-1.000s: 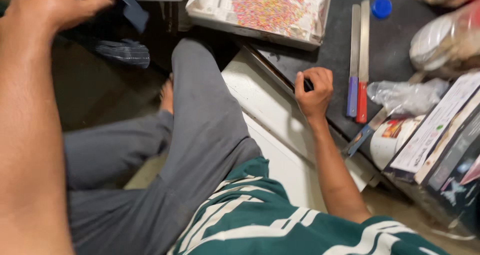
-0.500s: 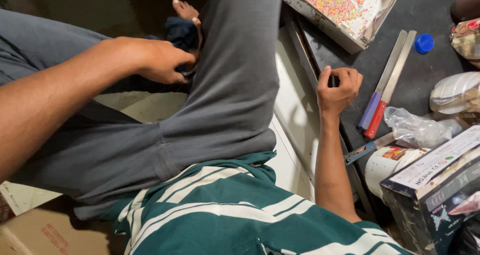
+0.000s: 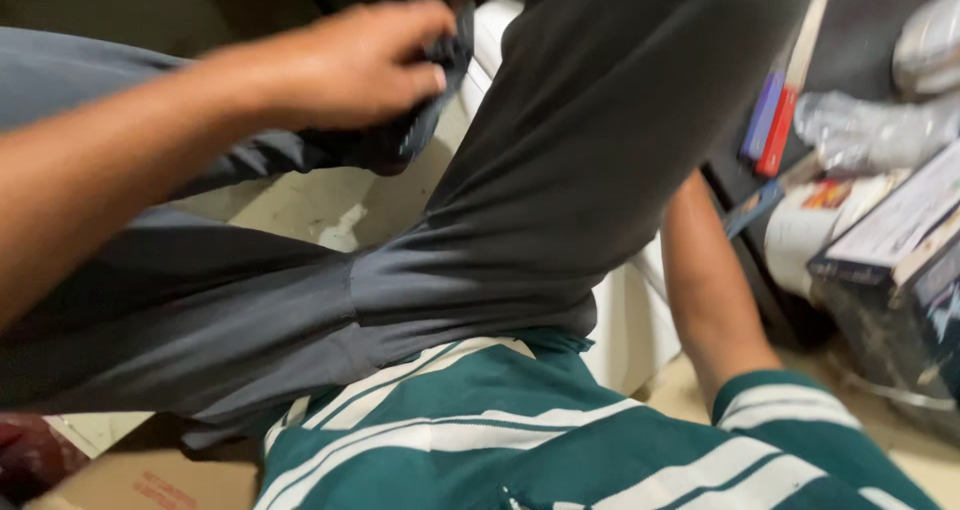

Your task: The person sorts small multi-colored sprinkles by hand from a pile on a newspaper-lined tray, picking them up individually and placing them into a small plastic cup.

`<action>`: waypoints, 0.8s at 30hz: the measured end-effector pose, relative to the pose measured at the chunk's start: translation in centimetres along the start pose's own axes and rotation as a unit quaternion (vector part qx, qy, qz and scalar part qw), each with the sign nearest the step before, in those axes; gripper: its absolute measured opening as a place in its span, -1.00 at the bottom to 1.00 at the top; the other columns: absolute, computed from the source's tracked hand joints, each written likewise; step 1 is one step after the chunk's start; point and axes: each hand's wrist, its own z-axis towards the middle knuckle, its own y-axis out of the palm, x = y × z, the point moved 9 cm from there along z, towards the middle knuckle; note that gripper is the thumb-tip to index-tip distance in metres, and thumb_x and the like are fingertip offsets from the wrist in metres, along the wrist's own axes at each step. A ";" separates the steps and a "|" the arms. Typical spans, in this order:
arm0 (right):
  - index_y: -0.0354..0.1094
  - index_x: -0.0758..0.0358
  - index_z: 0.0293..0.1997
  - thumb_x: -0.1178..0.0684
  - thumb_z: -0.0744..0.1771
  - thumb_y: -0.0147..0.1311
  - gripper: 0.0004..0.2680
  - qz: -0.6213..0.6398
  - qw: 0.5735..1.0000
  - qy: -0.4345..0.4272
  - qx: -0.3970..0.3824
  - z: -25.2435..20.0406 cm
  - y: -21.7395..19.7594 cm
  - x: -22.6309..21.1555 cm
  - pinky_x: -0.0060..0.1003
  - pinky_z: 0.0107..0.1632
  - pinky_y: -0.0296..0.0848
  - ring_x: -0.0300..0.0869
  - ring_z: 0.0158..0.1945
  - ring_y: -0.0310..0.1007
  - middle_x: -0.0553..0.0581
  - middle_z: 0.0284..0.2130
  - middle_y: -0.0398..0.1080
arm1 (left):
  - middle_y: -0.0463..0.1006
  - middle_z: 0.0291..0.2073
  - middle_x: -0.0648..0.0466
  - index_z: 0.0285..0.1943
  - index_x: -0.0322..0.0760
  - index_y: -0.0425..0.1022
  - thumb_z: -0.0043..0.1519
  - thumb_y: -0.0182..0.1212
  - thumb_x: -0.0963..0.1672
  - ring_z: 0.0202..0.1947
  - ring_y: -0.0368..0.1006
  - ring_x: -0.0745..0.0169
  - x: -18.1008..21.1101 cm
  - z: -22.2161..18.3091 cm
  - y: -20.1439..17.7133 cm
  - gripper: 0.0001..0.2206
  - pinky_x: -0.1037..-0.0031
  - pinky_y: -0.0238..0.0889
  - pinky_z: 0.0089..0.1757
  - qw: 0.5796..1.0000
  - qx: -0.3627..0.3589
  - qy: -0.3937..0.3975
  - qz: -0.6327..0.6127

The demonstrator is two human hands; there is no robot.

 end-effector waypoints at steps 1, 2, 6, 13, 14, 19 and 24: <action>0.46 0.30 -0.30 0.05 0.35 0.23 -0.86 0.024 0.999 0.018 -0.021 -0.5 0.4 0.3 -0.07 -0.07 0.38 0.05 -0.13 0.39 0.20 -0.27 0.42 | 0.57 -0.24 -0.20 0.18 -0.28 0.41 0.26 0.15 -0.09 -0.16 0.53 -0.20 0.1 0.3 -0.6 -0.67 0.12 0.36 -0.11 1.000 0.007 -0.010 -0.014; 0.46 0.30 -0.30 0.05 0.36 0.23 -0.86 0.053 0.997 0.035 -0.040 -1.1 0.7 0.7 -0.07 -0.07 0.39 0.05 -0.13 0.40 0.19 -0.27 0.43 | 0.58 -0.23 -0.20 0.18 -0.29 0.42 0.26 0.16 -0.08 -0.16 0.53 -0.21 -0.1 0.4 -1.5 -0.66 0.11 0.35 -0.12 0.999 0.013 -0.028 -0.028; 0.46 0.31 -0.27 0.05 0.36 0.22 -0.86 0.144 0.980 0.100 -0.090 -3.2 -1.3 1.9 -0.09 -0.06 0.40 0.03 -0.12 0.42 0.19 -0.26 0.44 | 0.58 -0.22 -0.21 0.17 -0.29 0.44 0.26 0.18 -0.06 -0.17 0.53 -0.24 0.1 0.7 -1.6 -0.66 0.05 0.33 -0.13 0.996 0.013 -0.053 -0.075; 0.47 0.32 -0.23 0.03 0.38 0.19 -0.85 0.283 0.936 0.174 -0.117 -3.2 -1.3 1.4 -0.13 -0.06 0.43 -0.01 -0.12 0.46 0.18 -0.24 0.46 | 0.59 -0.20 -0.22 0.15 -0.30 0.48 0.25 0.23 -0.02 -0.17 0.52 -0.30 -0.1 0.7 -4.1 -0.63 -0.04 0.30 -0.17 0.993 0.027 -0.073 -0.088; 0.47 0.32 -0.22 0.03 0.38 0.18 -0.85 0.295 0.930 0.183 -0.121 -3.3 -1.5 1.6 -0.13 -0.05 0.44 -0.01 -0.12 0.46 0.18 -0.24 0.47 | 0.60 -0.20 -0.22 0.14 -0.30 0.49 0.25 0.23 -0.02 -0.17 0.52 -0.30 0.0 0.6 -4.5 -0.63 -0.06 0.29 -0.17 0.993 0.030 -0.077 -0.089; 0.47 0.34 -0.19 0.02 0.39 0.16 -0.84 0.332 0.906 0.229 -0.131 -4.4 -1.5 3.1 -0.16 -0.05 0.46 -0.04 -0.12 0.49 0.18 -0.23 0.48 | 0.60 -0.19 -0.23 0.13 -0.31 0.52 0.25 0.27 0.01 -0.17 0.52 -0.34 -0.3 1.9 -4.4 -0.61 -0.13 0.27 -0.20 0.992 0.025 -0.096 -0.075; 0.48 0.35 -0.16 0.02 0.39 0.14 -0.83 0.376 0.871 0.292 -0.119 -5.2 -0.7 5.9 -0.18 -0.04 0.48 -0.06 -0.12 0.51 0.17 -0.22 0.50 | 0.61 -0.17 -0.24 0.11 -0.31 0.55 0.24 0.30 0.04 -0.17 0.52 -0.38 -1.4 5.8 -1.9 -0.59 -0.20 0.24 -0.22 0.995 -0.029 -0.096 -0.002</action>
